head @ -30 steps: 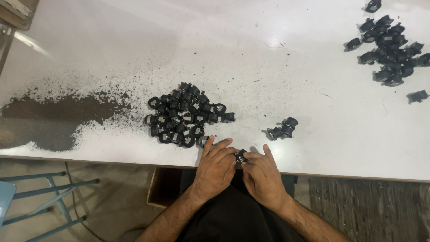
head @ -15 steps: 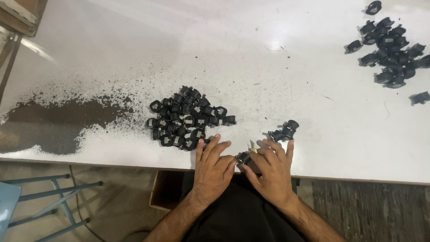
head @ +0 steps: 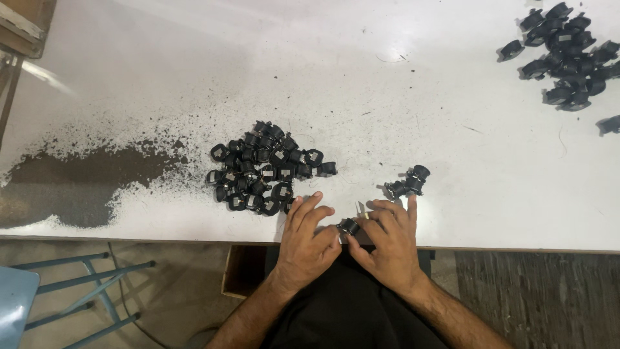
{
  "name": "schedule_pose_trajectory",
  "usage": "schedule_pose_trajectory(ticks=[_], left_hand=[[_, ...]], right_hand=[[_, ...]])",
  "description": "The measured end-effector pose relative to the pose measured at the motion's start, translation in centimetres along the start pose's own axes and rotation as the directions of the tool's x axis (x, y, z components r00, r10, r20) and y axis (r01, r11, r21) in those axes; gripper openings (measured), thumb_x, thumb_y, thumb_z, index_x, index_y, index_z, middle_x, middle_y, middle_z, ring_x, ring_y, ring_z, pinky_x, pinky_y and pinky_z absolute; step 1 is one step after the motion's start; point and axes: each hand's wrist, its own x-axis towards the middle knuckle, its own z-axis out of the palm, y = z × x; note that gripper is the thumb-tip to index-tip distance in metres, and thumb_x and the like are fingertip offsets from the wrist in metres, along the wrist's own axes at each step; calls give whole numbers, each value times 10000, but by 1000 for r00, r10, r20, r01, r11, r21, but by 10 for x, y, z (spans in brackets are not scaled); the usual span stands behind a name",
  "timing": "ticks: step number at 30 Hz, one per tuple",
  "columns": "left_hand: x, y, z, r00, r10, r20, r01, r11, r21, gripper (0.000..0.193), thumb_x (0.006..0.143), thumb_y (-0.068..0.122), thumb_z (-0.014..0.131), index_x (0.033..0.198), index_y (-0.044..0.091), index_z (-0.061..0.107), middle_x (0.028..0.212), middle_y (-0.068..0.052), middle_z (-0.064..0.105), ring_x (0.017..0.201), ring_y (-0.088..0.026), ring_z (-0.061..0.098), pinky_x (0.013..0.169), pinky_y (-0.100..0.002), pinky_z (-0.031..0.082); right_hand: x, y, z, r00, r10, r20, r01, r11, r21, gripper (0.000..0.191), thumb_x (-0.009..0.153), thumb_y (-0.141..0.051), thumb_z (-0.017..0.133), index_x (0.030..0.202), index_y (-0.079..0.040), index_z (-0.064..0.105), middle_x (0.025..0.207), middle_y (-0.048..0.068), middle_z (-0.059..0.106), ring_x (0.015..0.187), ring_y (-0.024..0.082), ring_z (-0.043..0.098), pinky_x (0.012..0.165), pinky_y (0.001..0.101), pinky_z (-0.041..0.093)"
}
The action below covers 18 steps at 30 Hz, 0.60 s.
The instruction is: The person sits at a workbench assembling small black plastic components. They pick a part from a pile, fit its pieces together by hand using a small hand tool, and set the finished assembly in a growing group on the table.
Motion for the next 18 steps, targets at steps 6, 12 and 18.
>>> schedule_pose_trajectory(ticks=[6, 12, 18], left_hand=[[6, -1, -3, 997, -19, -69, 17, 999, -30, 104, 823, 63, 776, 871, 86, 687, 1240, -83, 603, 1414, -318, 484, 1232, -575, 333], [7, -4, -5, 1000, -14, -16, 12, 994, -111, 96, 800, 47, 765, 846, 81, 687, 1216, -88, 603, 1401, -330, 495, 1197, -555, 395], [13, 6, -12, 992, 116, 41, -114, 992, -44, 156, 783, 63, 783, 871, 50, 655, 1226, -123, 602, 1345, -330, 535, 1039, -450, 541]], right_hand=[[0, 1, 0, 1000, -22, 10, 22, 1000, -18, 365, 748, -243, 855, 1028, -41, 734, 1059, 82, 594, 1232, 307, 527, 1217, 674, 142], [-2, 4, 2, 1000, -3, 19, 3, 1000, -12, 357, 749, -256, 856, 1002, -39, 729, 1029, 83, 587, 1210, 312, 530, 1219, 683, 131], [-3, 5, 2, 999, -13, 44, 13, 1000, -7, 373, 745, -256, 853, 1010, -30, 720, 1058, 100, 592, 1221, 315, 516, 1213, 697, 123]])
